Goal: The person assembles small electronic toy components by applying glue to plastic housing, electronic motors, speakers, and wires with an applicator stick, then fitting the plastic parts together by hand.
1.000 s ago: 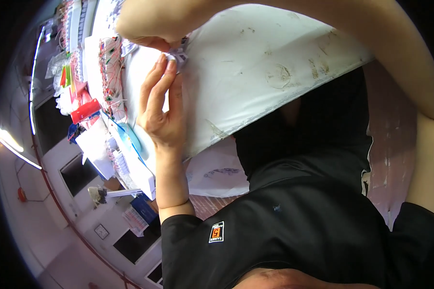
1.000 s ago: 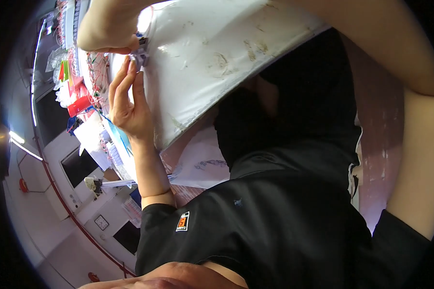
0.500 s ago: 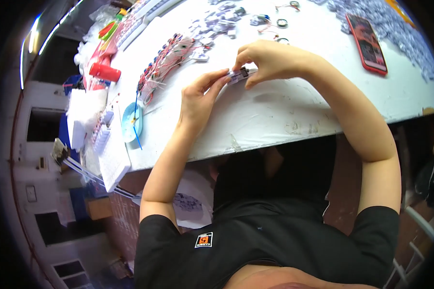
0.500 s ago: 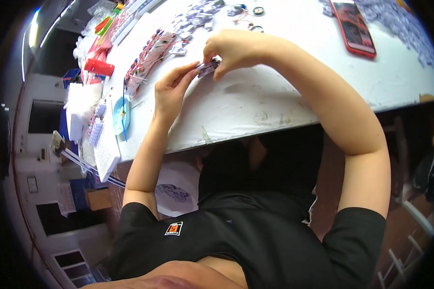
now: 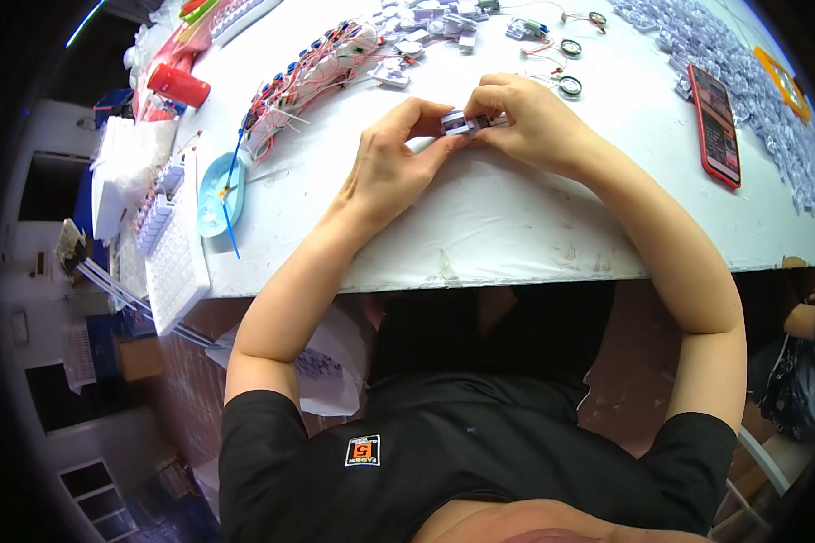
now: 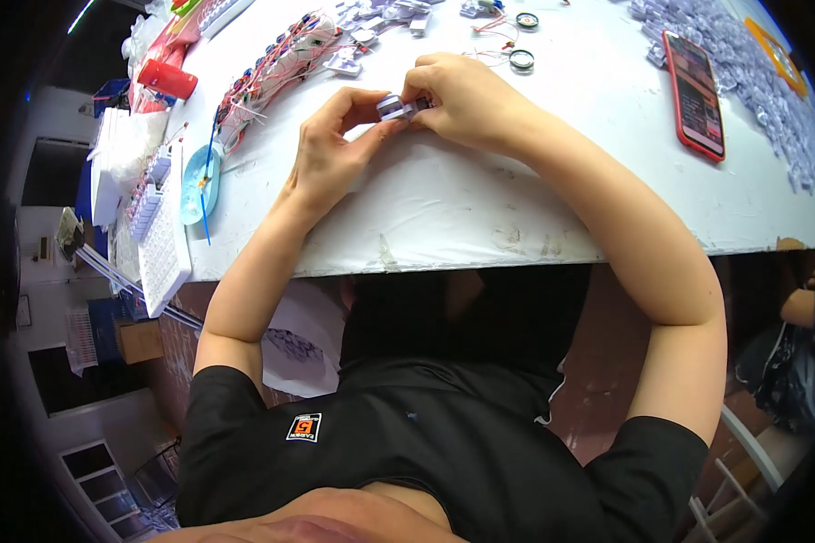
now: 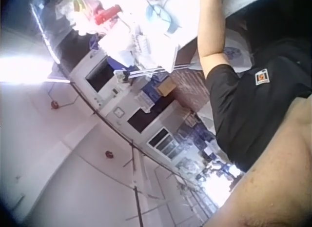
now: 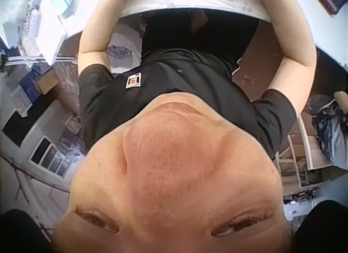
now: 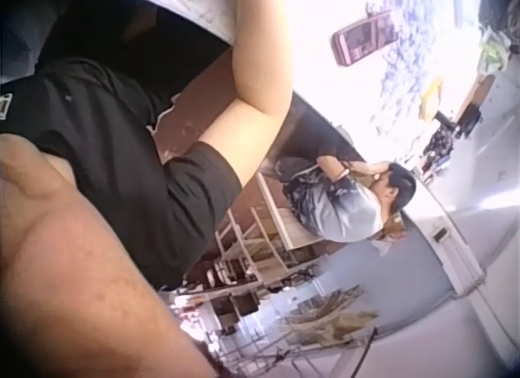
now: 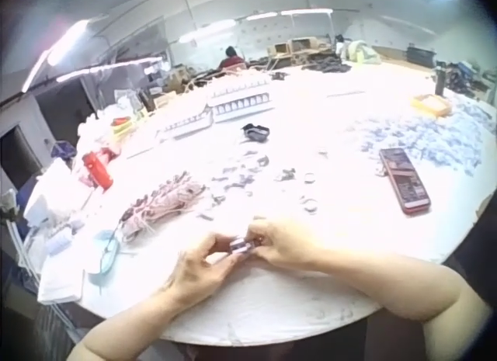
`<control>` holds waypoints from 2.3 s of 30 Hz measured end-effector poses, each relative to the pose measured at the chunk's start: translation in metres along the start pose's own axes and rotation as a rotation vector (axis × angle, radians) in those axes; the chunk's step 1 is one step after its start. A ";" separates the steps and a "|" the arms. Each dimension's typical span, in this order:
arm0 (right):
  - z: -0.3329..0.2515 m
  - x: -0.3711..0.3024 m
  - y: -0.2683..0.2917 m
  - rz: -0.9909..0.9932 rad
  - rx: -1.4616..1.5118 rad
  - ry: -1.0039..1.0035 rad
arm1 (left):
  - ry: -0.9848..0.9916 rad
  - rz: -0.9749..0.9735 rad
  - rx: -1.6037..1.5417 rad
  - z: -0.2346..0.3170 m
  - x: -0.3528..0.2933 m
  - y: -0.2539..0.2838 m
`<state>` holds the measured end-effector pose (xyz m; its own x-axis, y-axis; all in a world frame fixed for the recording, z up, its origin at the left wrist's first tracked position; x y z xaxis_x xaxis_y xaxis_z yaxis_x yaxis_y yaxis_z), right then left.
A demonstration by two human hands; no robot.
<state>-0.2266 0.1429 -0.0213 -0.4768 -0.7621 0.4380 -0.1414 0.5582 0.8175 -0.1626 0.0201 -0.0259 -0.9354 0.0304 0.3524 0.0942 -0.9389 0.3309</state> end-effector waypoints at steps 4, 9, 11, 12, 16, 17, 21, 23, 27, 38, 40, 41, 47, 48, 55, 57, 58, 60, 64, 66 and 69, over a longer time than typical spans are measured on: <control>0.003 0.001 -0.005 -0.075 0.062 -0.081 | 0.064 -0.018 -0.007 -0.006 0.000 0.003; -0.033 0.007 -0.002 -0.027 0.191 -0.007 | 0.084 0.115 -0.161 0.016 -0.037 0.029; -0.057 0.010 0.007 -0.010 0.266 -0.002 | -0.032 0.168 -0.152 0.035 -0.056 0.039; -0.071 0.014 0.011 -0.002 0.279 0.031 | -0.092 0.198 -0.082 0.052 -0.064 0.045; -0.137 0.052 0.013 0.004 0.278 0.194 | -0.288 0.319 0.109 0.097 -0.099 0.103; -0.151 0.063 0.012 0.006 0.256 0.230 | -0.309 0.329 0.163 0.110 -0.106 0.118; -0.200 0.110 0.007 0.071 0.331 0.351 | -0.247 0.289 0.309 0.146 -0.116 0.179; -0.225 0.135 -0.004 -0.056 0.391 0.382 | -0.322 0.242 0.436 0.167 -0.125 0.209; -0.269 0.191 -0.028 -0.050 0.406 0.408 | -0.083 0.457 0.210 0.192 -0.145 0.269; -0.238 0.289 -0.091 -0.453 1.158 0.400 | -0.294 0.586 0.586 0.236 -0.161 0.386; -0.234 0.270 -0.130 -0.474 0.785 0.327 | -0.257 0.503 0.597 0.231 -0.158 0.400; -0.248 0.262 -0.147 -0.532 0.723 0.388 | -0.251 0.521 0.588 0.222 -0.160 0.411; -0.294 0.253 -0.201 -0.828 0.480 0.435 | -0.231 0.433 0.444 0.175 -0.151 0.427; -0.302 0.252 -0.204 -0.861 0.550 0.442 | -0.230 0.443 0.437 0.167 -0.151 0.431; -0.324 0.276 -0.250 -0.966 0.262 0.440 | -0.221 0.491 0.362 0.137 -0.159 0.458; -0.331 0.294 -0.254 -0.796 0.420 0.432 | -0.195 0.524 0.361 0.129 -0.162 0.465; -0.326 0.310 -0.260 -0.655 0.408 0.419 | -0.227 0.585 0.396 0.128 -0.168 0.471; -0.323 0.341 -0.270 -0.373 0.385 0.377 | -0.256 0.642 0.436 0.121 -0.179 0.479; -0.295 0.382 -0.310 -0.053 0.325 0.195 | -0.187 0.714 0.381 0.087 -0.187 0.486; -0.298 0.383 -0.326 0.030 0.263 0.156 | -0.220 0.727 0.330 0.076 -0.194 0.483; -0.306 0.381 -0.339 0.030 0.240 0.147 | -0.228 0.770 0.215 0.063 -0.205 0.483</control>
<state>-0.0948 -0.4368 -0.0173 -0.3552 -0.7739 0.5243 -0.3388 0.6293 0.6995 0.0961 -0.4178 0.1172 -0.4928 -0.5032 0.7099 0.7644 -0.6401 0.0769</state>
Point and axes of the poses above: each hand's wrist, its own x-axis towards the middle knuckle, its own y-axis out of the back of the hand, z = x × y, the point moved 8 cm from there along x, towards the middle knuckle, and after that the axes turned 15 degrees about -x, right-handed, at the moved point
